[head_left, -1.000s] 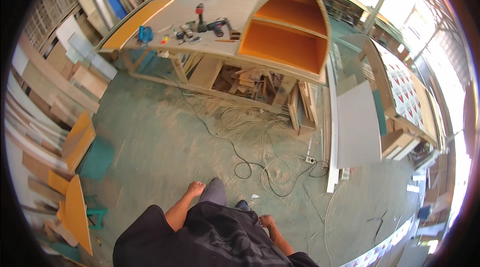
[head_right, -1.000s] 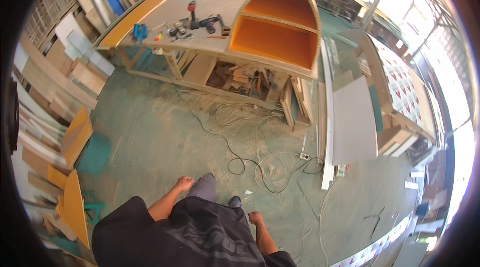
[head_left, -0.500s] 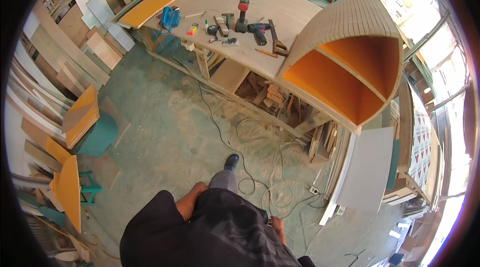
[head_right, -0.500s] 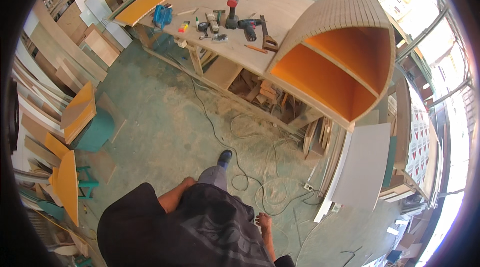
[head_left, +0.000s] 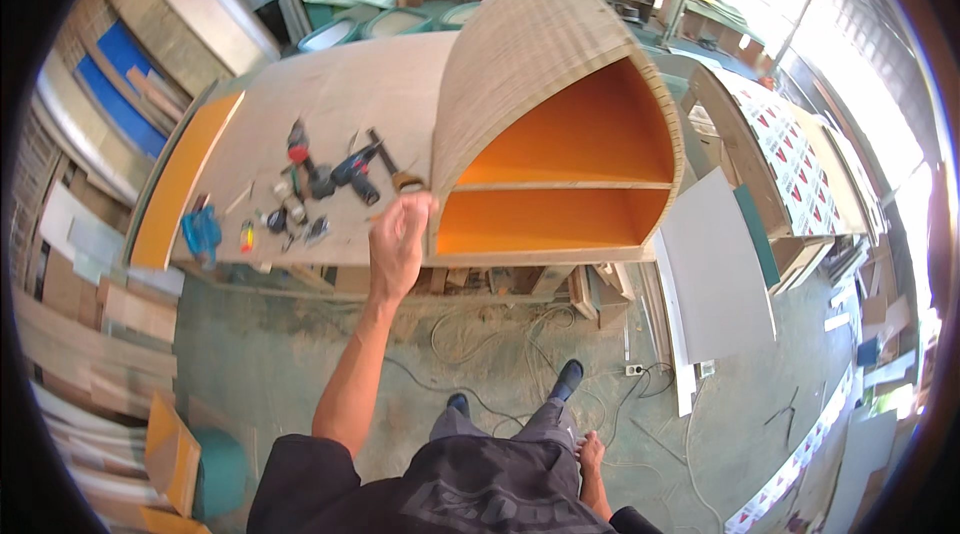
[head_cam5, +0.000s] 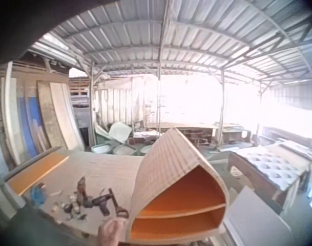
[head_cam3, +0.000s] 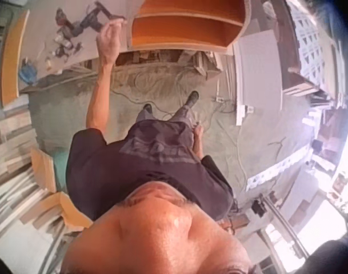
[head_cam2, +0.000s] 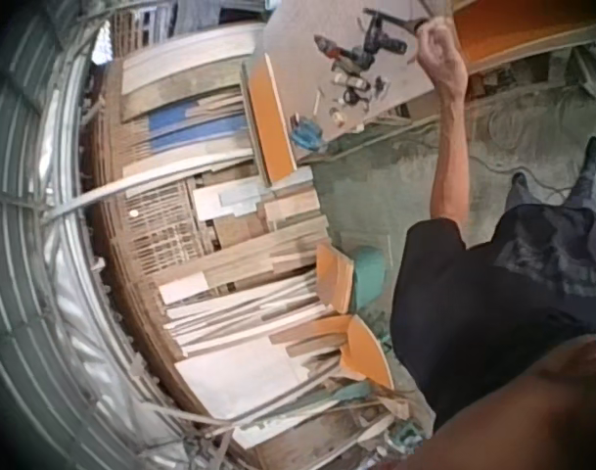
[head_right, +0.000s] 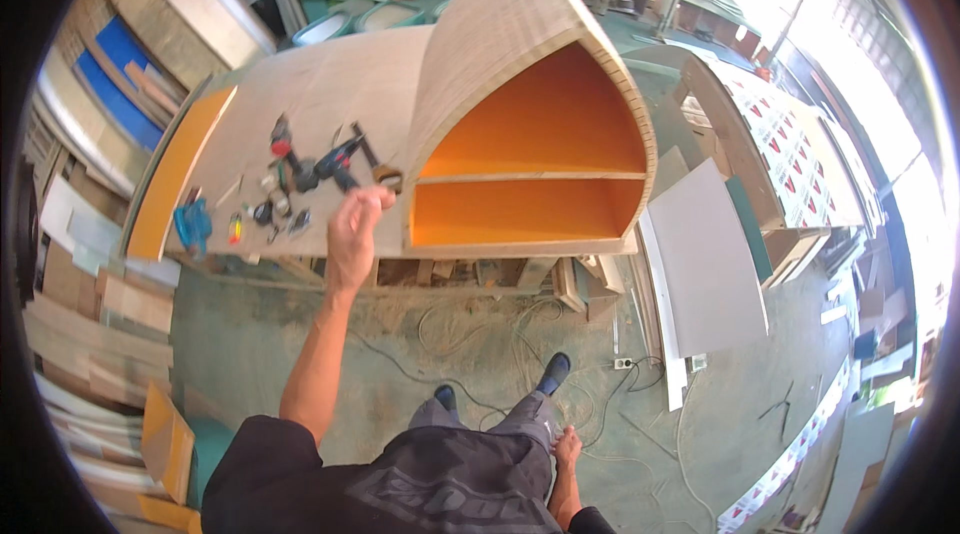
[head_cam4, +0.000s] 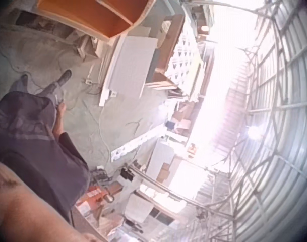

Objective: The person aligns and presses a curved slatted wooden panel onto a cabinet frame with an orange interior.

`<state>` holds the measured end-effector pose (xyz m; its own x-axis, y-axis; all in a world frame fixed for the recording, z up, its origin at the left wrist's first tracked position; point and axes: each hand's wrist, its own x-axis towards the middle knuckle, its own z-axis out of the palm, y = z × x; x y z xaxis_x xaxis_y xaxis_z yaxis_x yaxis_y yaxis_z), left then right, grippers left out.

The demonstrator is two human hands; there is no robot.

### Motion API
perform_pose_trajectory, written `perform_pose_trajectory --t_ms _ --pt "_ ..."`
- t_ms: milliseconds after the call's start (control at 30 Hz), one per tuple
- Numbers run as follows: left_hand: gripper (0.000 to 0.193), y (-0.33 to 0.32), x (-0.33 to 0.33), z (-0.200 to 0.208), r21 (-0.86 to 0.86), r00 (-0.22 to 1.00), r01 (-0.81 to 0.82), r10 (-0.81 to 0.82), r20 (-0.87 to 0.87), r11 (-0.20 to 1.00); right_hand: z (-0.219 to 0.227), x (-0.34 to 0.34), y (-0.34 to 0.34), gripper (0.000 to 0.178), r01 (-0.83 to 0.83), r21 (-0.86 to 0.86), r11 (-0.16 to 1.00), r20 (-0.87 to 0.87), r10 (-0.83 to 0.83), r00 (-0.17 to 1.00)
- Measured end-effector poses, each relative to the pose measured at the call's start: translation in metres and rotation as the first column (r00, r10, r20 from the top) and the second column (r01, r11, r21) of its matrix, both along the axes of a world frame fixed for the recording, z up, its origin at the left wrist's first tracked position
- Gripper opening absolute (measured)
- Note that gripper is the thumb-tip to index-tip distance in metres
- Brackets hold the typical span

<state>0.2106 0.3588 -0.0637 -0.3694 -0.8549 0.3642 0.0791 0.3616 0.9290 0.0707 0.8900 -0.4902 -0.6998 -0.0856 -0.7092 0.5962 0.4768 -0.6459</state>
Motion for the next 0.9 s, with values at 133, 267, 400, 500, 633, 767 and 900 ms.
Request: perform_pose_trajectory --t_ms 133,267,400,500,633,767,900 --pt "0.034 -0.019 -0.114 0.128 -0.581 0.995 0.008 0.049 0.083 0.814 0.013 -0.046 -0.030 0.053 0.119 -0.055 0.991 -0.067 -0.122 0.990" --pt "0.046 -0.020 -0.218 0.177 -0.903 0.964 0.078 0.201 0.177 0.422 -0.028 -0.149 -0.066 0.055 0.318 -0.202 0.926 -0.064 -0.337 0.939" --pt "0.057 -0.032 -0.264 0.154 -0.826 0.955 0.052 0.214 0.206 0.562 -0.029 -0.330 -0.122 0.060 0.289 -0.322 0.901 -0.100 -0.336 0.936" --pt "0.073 -0.031 -0.245 0.137 -0.860 0.877 -0.206 0.477 0.049 0.466 0.014 -0.415 -0.178 0.059 0.262 -0.378 0.888 0.010 -0.279 0.960" --pt "0.063 -0.019 -0.270 0.129 -0.906 0.784 -0.240 0.620 0.030 0.347 0.080 -0.519 -0.255 0.054 0.144 -0.437 0.888 -0.037 -0.177 0.983" --pt "0.062 -0.020 -0.296 0.135 -0.921 0.751 -0.132 0.643 0.149 0.367 0.065 -0.608 -0.345 0.040 -0.125 -0.342 0.931 -0.306 0.016 0.952" --pt "0.062 -0.010 -0.293 0.151 -0.861 0.682 -0.253 0.713 0.165 0.442 0.138 -0.689 -0.574 0.031 -0.363 -0.310 0.879 -0.580 0.128 0.804"
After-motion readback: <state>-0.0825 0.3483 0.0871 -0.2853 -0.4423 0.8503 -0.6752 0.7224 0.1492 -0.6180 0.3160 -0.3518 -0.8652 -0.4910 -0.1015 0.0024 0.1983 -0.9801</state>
